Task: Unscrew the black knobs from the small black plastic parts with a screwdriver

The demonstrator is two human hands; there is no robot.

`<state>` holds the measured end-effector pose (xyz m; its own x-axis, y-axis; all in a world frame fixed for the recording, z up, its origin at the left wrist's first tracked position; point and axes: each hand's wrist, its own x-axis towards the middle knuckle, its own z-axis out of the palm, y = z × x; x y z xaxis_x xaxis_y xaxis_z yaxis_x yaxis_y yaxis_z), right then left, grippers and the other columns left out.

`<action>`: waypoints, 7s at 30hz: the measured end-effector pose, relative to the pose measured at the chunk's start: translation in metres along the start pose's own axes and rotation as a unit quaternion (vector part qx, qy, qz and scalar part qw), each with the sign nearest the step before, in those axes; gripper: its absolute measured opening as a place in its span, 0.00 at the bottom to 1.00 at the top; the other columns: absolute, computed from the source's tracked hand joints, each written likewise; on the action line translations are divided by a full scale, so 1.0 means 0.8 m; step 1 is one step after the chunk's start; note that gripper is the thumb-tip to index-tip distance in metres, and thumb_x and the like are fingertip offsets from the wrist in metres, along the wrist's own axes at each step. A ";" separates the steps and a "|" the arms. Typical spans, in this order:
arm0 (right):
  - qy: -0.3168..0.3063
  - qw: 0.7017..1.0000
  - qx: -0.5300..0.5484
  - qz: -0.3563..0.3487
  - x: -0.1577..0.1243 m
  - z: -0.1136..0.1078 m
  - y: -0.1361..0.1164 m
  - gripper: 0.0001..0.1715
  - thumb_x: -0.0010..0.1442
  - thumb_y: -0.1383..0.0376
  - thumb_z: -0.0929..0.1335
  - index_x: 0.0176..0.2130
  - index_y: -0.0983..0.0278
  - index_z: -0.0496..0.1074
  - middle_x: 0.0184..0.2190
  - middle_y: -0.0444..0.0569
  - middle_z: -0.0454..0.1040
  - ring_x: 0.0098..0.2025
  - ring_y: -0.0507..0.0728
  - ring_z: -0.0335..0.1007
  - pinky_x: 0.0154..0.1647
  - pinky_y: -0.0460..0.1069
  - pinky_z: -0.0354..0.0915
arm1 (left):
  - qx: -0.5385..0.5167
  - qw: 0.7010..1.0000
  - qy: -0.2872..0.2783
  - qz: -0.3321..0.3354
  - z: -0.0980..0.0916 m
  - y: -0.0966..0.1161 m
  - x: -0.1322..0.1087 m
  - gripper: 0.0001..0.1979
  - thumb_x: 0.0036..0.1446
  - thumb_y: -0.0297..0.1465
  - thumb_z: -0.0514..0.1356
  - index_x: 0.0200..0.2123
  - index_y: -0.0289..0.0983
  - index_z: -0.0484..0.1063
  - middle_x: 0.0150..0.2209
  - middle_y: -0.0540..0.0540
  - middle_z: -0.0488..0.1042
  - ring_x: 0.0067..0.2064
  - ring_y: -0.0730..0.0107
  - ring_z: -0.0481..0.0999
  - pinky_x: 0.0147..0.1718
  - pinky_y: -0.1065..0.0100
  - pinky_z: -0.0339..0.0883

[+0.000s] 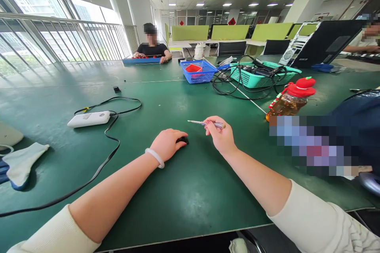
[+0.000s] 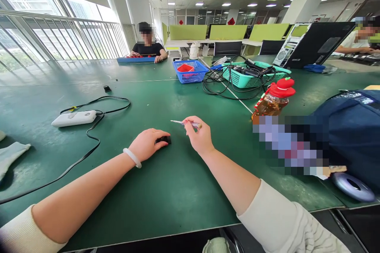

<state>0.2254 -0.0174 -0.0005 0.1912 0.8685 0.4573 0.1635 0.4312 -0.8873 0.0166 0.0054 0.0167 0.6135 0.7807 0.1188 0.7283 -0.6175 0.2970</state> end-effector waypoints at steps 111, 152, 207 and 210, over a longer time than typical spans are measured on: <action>-0.255 0.808 -0.341 -0.408 -0.030 0.009 -0.045 0.10 0.61 0.69 0.65 0.29 0.62 0.72 0.22 0.42 0.72 0.26 0.52 0.63 0.48 0.52 0.64 | -0.045 0.995 0.080 -0.029 0.021 -0.040 -0.010 0.19 0.56 0.41 0.64 0.49 0.41 0.77 0.53 0.43 0.77 0.60 0.49 0.66 0.63 0.48 0.60; -0.225 0.830 -0.311 -0.404 -0.029 0.007 -0.045 0.10 0.62 0.70 0.65 0.30 0.62 0.72 0.21 0.42 0.73 0.24 0.51 0.65 0.49 0.53 0.67 | -0.027 0.997 0.075 -0.015 0.018 -0.036 -0.012 0.19 0.60 0.41 0.62 0.51 0.38 0.76 0.53 0.42 0.76 0.60 0.50 0.66 0.62 0.50 0.60; -0.038 0.941 0.158 0.296 0.003 0.003 -0.001 0.20 0.42 0.55 0.78 0.29 0.61 0.70 0.19 0.37 0.67 0.22 0.49 0.62 0.37 0.53 0.69 | -0.064 0.996 0.068 -0.007 0.016 -0.037 -0.011 0.18 0.58 0.41 0.61 0.49 0.41 0.76 0.52 0.43 0.77 0.59 0.50 0.67 0.62 0.47 0.61; -0.044 0.939 0.165 0.299 0.003 0.003 -0.001 0.19 0.41 0.55 0.78 0.28 0.61 0.70 0.18 0.37 0.67 0.22 0.49 0.62 0.38 0.53 0.69 | -0.061 0.996 0.067 -0.005 0.016 -0.037 -0.011 0.18 0.58 0.40 0.62 0.49 0.40 0.76 0.52 0.43 0.77 0.59 0.50 0.67 0.61 0.48 0.61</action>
<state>0.2232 -0.0151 0.0011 0.0704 0.9900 -0.1221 -0.2587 -0.1001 -0.9607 -0.0066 0.0160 -0.0052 0.5545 0.7972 0.2389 0.6859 -0.6003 0.4113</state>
